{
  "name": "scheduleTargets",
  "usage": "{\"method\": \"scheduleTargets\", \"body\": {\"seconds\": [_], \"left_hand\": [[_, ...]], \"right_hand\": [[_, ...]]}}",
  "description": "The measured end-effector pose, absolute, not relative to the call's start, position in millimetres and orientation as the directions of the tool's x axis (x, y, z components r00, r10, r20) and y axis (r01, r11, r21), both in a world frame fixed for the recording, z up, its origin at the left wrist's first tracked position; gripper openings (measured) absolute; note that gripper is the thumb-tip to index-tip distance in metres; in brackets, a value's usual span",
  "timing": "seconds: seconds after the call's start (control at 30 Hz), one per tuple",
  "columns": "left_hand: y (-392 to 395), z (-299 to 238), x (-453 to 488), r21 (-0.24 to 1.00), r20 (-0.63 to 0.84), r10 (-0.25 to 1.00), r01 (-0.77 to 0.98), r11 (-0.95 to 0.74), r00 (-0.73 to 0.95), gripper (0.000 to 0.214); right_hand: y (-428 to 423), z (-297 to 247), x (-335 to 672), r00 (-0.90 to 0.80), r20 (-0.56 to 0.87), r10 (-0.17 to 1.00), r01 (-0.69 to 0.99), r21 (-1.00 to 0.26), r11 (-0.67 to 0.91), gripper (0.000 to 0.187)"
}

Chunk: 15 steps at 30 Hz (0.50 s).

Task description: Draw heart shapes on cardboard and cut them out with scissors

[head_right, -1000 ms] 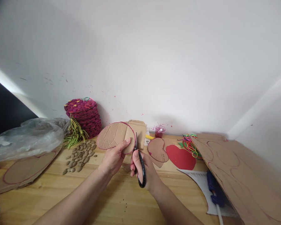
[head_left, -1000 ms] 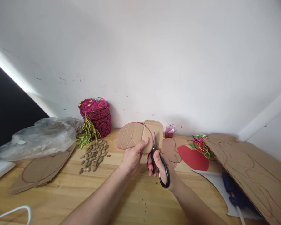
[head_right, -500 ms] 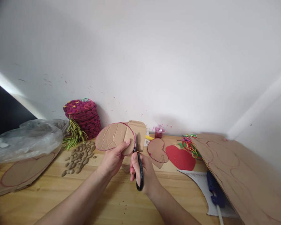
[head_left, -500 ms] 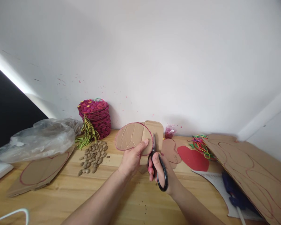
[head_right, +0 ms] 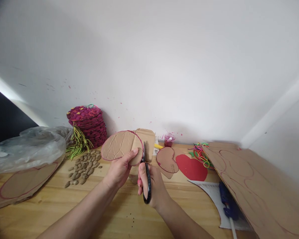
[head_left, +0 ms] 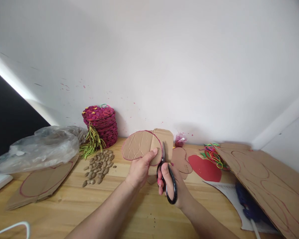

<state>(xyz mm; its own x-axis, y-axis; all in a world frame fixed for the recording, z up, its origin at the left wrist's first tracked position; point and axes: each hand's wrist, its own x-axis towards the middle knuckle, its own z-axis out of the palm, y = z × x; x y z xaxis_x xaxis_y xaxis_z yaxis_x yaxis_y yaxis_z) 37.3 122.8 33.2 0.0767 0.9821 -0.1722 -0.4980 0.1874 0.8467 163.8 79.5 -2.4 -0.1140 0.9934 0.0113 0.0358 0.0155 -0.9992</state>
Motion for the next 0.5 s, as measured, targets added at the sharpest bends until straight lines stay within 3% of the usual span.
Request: {"method": "scheduleTargets", "body": {"seconds": [0.5], "left_hand": [[126,33,34,0.826,-0.104,0.994,-0.555,0.101,0.027,0.042]], "right_hand": [[79,-5,164,-0.097,0.023,0.995,0.128,-0.991,0.036,0.067]]}}
